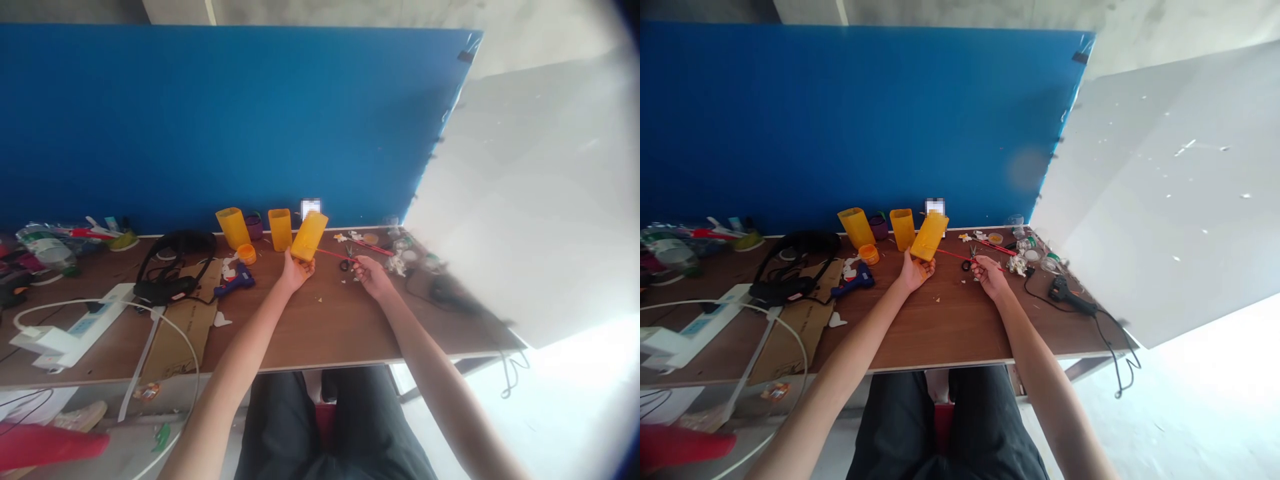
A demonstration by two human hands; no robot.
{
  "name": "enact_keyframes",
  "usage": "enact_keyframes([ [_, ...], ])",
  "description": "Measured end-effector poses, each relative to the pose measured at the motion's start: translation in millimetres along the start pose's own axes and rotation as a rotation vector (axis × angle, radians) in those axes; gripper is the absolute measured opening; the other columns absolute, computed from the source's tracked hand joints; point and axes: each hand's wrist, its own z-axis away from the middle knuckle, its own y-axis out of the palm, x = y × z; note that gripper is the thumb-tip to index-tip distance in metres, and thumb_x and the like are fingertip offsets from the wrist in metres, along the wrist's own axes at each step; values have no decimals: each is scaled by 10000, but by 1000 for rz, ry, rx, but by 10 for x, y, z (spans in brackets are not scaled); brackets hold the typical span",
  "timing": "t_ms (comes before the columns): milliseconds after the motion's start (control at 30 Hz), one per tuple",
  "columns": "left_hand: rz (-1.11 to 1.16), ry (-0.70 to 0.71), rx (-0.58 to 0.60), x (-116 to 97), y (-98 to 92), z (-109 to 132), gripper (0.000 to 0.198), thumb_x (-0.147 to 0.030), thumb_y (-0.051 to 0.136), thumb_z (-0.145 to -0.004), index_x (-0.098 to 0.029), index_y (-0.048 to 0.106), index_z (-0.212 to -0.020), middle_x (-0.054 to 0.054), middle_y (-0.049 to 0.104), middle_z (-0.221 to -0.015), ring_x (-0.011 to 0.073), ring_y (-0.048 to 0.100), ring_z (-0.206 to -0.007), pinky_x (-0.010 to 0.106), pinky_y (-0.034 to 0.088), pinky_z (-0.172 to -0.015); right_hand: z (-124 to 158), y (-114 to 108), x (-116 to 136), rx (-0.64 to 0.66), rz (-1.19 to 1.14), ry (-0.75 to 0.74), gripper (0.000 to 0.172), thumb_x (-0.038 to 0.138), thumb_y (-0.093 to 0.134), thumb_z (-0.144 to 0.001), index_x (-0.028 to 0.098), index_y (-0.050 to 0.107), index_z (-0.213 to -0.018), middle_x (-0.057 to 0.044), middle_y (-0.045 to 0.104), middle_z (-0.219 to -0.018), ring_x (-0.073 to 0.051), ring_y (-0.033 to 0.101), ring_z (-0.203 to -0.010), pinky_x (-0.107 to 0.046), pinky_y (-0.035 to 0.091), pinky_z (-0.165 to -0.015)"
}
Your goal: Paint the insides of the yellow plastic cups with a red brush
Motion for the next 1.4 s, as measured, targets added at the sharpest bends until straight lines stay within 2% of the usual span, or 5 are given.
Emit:
enact_keyframes([
  [300,-20,6,4,-2,8,0,642,-710,335,-900,-137,579,-1052,129,603,-805,170,595,-645,259,506,-547,22,-2,11,-13,-27,1,263,356,590,-957,129,625,-1085,-44,647,-976,-111,626,-784,-269,555,-685],
  [567,10,-3,-17,-3,5,0,615,-706,355,-899,-153,570,-1062,115,600,-809,168,587,-641,259,496,-536,4,-10,34,-28,-91,-10,190,306,592,-958,119,620,-977,2,609,-823,-59,549,-623,-186,487,-549],
  [867,-31,4,-16,-13,53,38,634,-701,299,-912,-146,570,-1053,122,594,-807,166,590,-641,246,489,-535,-36,-71,79,-77,-229,-107,160,280,591,-958,122,616,-953,5,605,-819,-60,552,-636,-188,494,-564],
  [1067,-32,-3,-28,-12,60,43,635,-713,324,-902,-157,563,-1094,111,598,-804,170,597,-645,250,488,-535,-37,-85,66,-48,-219,-90,149,269,597,-953,122,620,-969,-12,624,-877,-68,572,-675,-192,508,-580],
  [1400,-48,-2,-18,-2,57,34,625,-704,326,-906,-158,573,-1082,111,603,-786,167,588,-614,253,486,-522,-56,-66,21,-72,-170,-85,165,284,598,-954,123,624,-980,-12,630,-871,-66,575,-663,-188,505,-567],
])
